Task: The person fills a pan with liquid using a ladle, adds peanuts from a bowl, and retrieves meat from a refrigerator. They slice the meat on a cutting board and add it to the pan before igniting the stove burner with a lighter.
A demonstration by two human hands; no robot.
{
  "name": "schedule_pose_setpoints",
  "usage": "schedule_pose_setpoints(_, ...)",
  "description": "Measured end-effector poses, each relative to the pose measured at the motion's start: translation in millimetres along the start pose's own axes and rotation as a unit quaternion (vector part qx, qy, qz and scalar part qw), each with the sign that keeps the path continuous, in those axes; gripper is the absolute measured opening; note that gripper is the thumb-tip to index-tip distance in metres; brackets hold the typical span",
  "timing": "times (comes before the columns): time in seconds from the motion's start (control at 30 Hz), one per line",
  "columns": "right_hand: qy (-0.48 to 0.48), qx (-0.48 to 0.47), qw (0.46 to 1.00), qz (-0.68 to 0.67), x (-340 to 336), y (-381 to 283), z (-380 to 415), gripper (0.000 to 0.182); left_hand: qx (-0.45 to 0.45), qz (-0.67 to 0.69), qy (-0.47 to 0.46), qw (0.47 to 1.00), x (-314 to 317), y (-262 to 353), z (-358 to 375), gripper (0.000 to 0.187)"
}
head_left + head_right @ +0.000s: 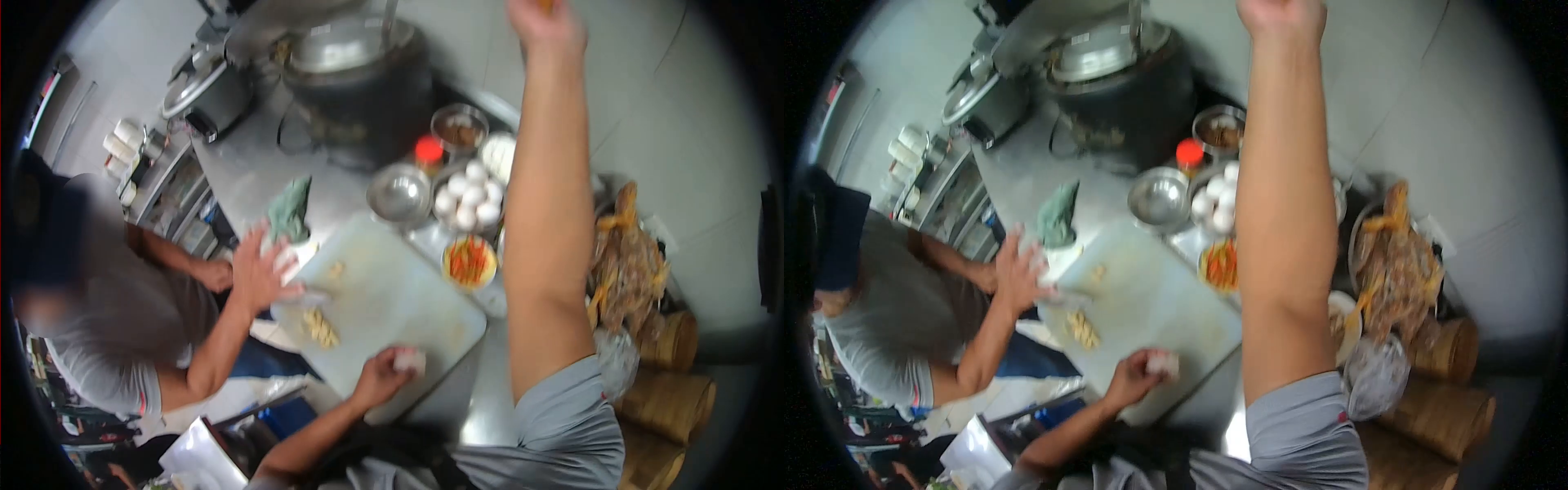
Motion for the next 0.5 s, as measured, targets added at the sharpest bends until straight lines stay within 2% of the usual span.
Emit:
schedule_pose_setpoints(0.03,0.029,-0.001,1.000,-0.003,20.9,18.6,32.0,0.036,0.015,0.012,0.016,1.000,0.3,7.9,1.1,0.032)
schedule_pose_setpoints(0.1,0.070,0.054,0.993,0.077,74.0,49.8,117.3,0.030,0.035,-0.066,0.056,0.996,-1.8,9.9,0.9,0.030)
schedule_pose_setpoints(0.13,0.090,0.052,0.992,0.076,67.9,44.8,153.4,0.030,0.006,-0.065,0.048,0.997,-0.9,22.5,3.1,0.033)
schedule_pose_setpoints(0.2,0.002,0.185,0.975,0.127,49.6,32.4,222.4,0.035,0.023,-0.020,0.059,0.998,5.6,26.0,5.9,0.033)
schedule_pose_setpoints(0.23,0.056,0.171,0.958,0.222,56.9,39.9,269.6,0.036,0.024,-0.003,0.048,0.999,6.9,24.5,7.1,0.033)
schedule_pose_setpoints(0.27,0.106,0.154,0.930,0.317,64.4,47.1,317.6,0.038,0.028,0.015,0.037,0.999,8.4,23.3,3.7,0.033)
schedule_pose_setpoints(0.33,0.212,0.090,0.865,0.446,54.0,43.7,391.4,0.030,0.033,0.022,0.025,0.999,10.4,16.5,-4.3,0.034)
schedule_pose_setpoints(0.4,0.331,0.068,0.747,0.573,58.0,31.1,457.4,0.030,0.036,0.032,0.011,0.999,10.2,7.4,-17.4,0.034)
schedule_pose_setpoints(0.47,0.384,0.078,0.642,0.659,74.4,27.2,509.9,0.034,0.106,0.003,0.019,0.994,7.1,4.3,-39.5,0.037)
schedule_pose_setpoints(0.5,0.388,0.091,0.620,0.676,78.2,21.3,536.3,0.035,0.111,0.005,0.015,0.994,3.3,2.6,-47.2,0.037)
Point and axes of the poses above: each hand's wrist, its own z-axis away from the middle knuckle, its own x-axis out of the palm, y = z × x, the point moved 1 cm from there along -z, towards the middle knuckle, and after that the axes turned 5 degrees about -z, right-handed, at the moved point
